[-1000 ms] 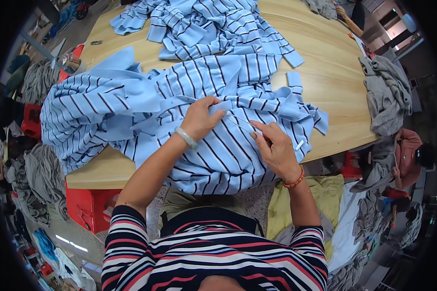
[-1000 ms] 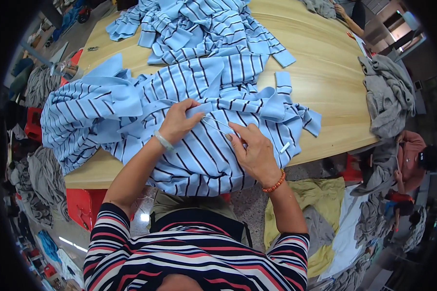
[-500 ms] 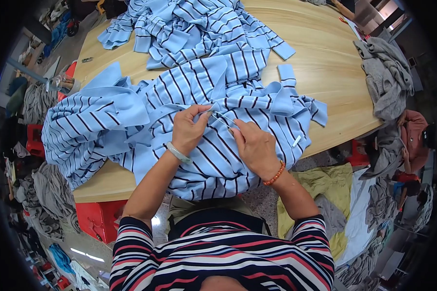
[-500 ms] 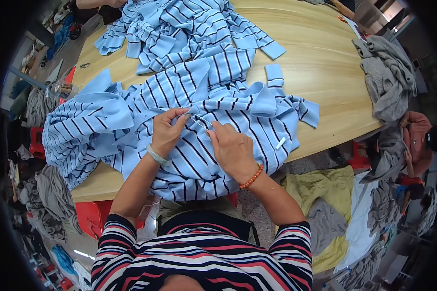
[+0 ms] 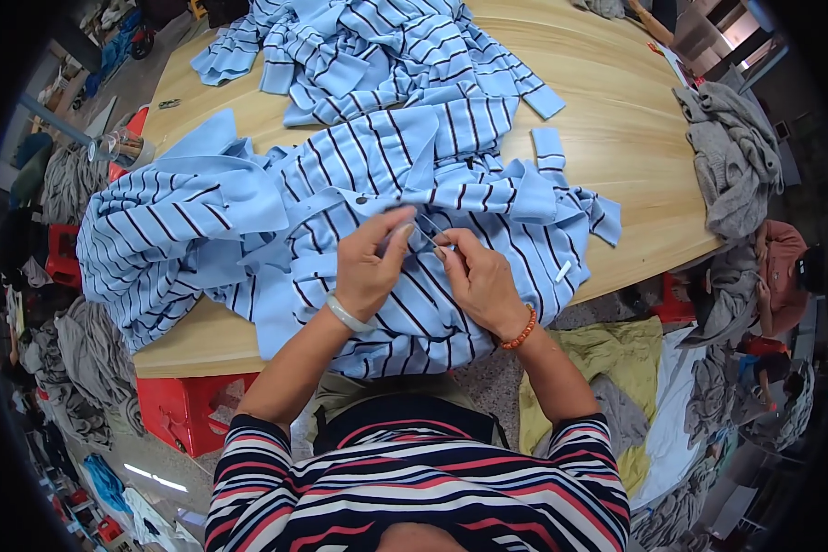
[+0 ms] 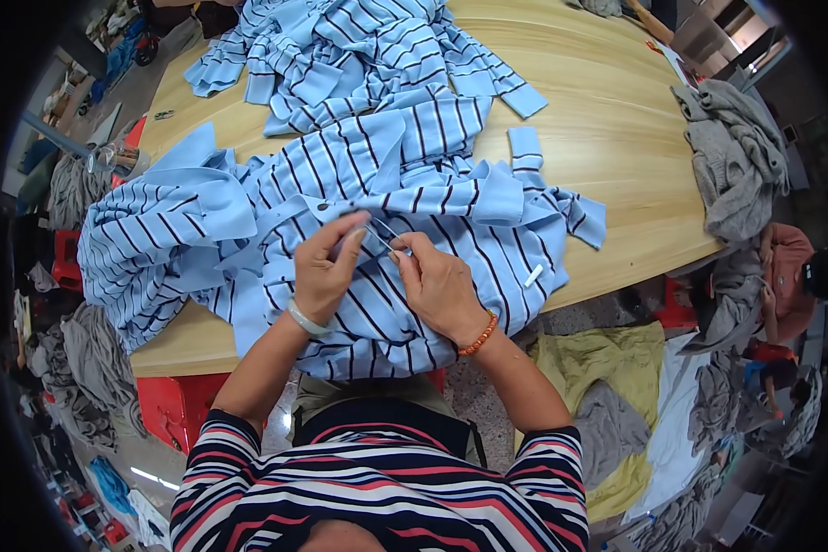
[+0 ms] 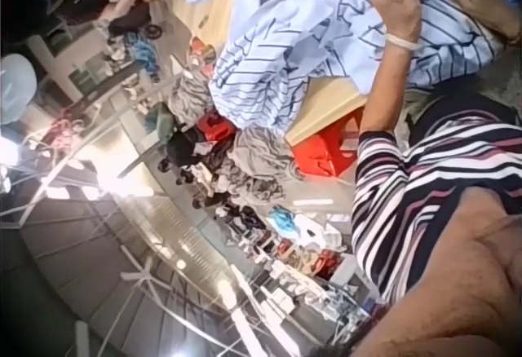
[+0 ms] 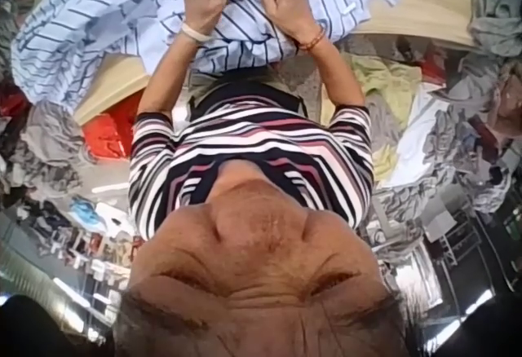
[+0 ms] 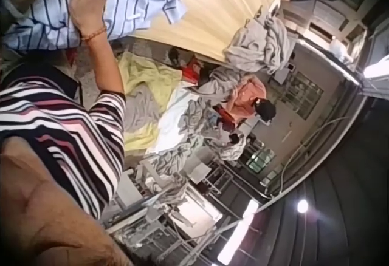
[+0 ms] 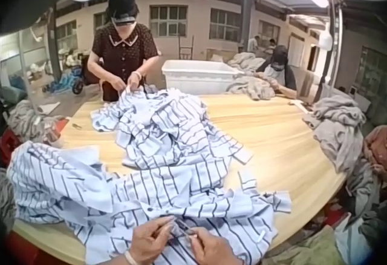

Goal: Trimming loose threads and inspecting striped shirts on a factory work table.

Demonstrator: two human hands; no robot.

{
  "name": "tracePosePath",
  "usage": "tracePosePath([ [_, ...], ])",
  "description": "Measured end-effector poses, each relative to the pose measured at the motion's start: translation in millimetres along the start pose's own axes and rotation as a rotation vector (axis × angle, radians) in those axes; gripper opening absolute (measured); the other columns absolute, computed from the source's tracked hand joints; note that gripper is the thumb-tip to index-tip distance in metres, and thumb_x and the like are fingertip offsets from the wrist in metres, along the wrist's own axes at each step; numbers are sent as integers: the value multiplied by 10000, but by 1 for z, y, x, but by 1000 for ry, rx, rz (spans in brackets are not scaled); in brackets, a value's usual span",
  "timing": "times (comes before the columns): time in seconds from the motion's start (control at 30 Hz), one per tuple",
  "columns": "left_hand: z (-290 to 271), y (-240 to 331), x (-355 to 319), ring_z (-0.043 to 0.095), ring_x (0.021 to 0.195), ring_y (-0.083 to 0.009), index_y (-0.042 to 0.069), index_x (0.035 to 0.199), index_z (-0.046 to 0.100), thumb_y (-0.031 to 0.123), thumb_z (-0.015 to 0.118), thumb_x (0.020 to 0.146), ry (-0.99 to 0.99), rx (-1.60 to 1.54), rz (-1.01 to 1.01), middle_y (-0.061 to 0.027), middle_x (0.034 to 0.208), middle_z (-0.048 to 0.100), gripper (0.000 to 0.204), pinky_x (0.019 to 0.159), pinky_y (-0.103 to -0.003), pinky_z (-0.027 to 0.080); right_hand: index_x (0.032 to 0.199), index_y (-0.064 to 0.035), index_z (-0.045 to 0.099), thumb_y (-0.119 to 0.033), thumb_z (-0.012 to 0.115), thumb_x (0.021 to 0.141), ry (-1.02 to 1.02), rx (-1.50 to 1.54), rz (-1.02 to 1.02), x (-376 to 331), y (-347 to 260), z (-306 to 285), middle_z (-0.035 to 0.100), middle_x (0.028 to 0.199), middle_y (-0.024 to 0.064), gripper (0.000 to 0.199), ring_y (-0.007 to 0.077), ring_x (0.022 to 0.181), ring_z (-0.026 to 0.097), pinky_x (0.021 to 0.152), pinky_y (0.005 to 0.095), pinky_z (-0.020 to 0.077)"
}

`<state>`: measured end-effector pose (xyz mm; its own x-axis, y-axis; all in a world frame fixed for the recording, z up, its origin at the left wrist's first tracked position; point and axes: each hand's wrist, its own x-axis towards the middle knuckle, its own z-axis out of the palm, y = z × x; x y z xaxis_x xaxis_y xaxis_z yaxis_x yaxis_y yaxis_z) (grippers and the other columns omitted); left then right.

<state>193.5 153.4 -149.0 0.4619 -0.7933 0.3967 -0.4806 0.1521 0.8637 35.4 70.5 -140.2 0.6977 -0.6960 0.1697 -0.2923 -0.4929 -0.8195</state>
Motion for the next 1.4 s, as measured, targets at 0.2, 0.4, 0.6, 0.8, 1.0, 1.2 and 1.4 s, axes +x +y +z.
tracePosePath([
  [0.2, -18, -5, 0, 581, 905, -56, -14, 1141, 661, 131, 609, 945, -30, -404, -381, -22, 951, 681, 250, 817, -200, 444, 1057, -41, 618, -102, 579, 924, -21, -53, -98, -1, -9, -6, 645, 729, 140, 151, 269, 581, 630, 544, 328, 458],
  [0.4, -28, -17, 4, 600, 839, -58, -13, 1042, 685, 125, 709, 859, -159, -429, -655, -28, 945, 683, 231, 769, -193, 466, 1042, -43, 631, -115, 587, 919, -26, -152, -11, -10, -5, -14, 617, 684, 157, 149, 291, 563, 608, 534, 350, 450],
  [0.6, -29, -28, 3, 597, 825, -52, -11, 1060, 672, 128, 692, 872, -166, -504, -687, -9, 937, 682, 234, 770, -192, 464, 1028, -44, 632, -130, 589, 912, -87, -198, -2, -18, -5, -18, 616, 683, 166, 150, 335, 606, 617, 553, 391, 460],
  [0.8, -26, -33, -1, 586, 850, -47, -9, 1084, 659, 121, 637, 913, -99, -591, -636, 3, 958, 672, 216, 805, -189, 446, 1042, -51, 625, -145, 587, 912, -132, -211, -42, -14, -14, -15, 622, 685, 169, 164, 351, 626, 623, 559, 406, 466],
  [1.0, -23, -35, -5, 581, 844, -39, -10, 1087, 656, 116, 612, 932, -81, -487, -558, 6, 954, 670, 205, 792, -191, 446, 1025, -52, 622, -159, 585, 915, -60, -258, -114, -9, -15, -7, 643, 735, 163, 157, 351, 647, 632, 573, 418, 485],
  [1.2, -17, -30, -10, 548, 834, -21, -15, 1051, 673, 123, 588, 951, -87, -327, -463, 19, 917, 663, 190, 745, -182, 430, 1003, -38, 614, -175, 572, 922, -163, -380, -76, -3, -23, -8, 663, 790, 152, 165, 348, 661, 637, 571, 426, 489],
  [1.4, -13, -13, -19, 548, 613, -63, 16, 1062, 664, -2, 595, 914, 2, 143, -105, -49, 779, 665, 164, 562, -209, 428, 1006, -34, 612, -166, 575, 927, -144, -431, -92, -5, -30, 3, 660, 778, 165, 159, 346, 675, 645, 581, 417, 496],
])
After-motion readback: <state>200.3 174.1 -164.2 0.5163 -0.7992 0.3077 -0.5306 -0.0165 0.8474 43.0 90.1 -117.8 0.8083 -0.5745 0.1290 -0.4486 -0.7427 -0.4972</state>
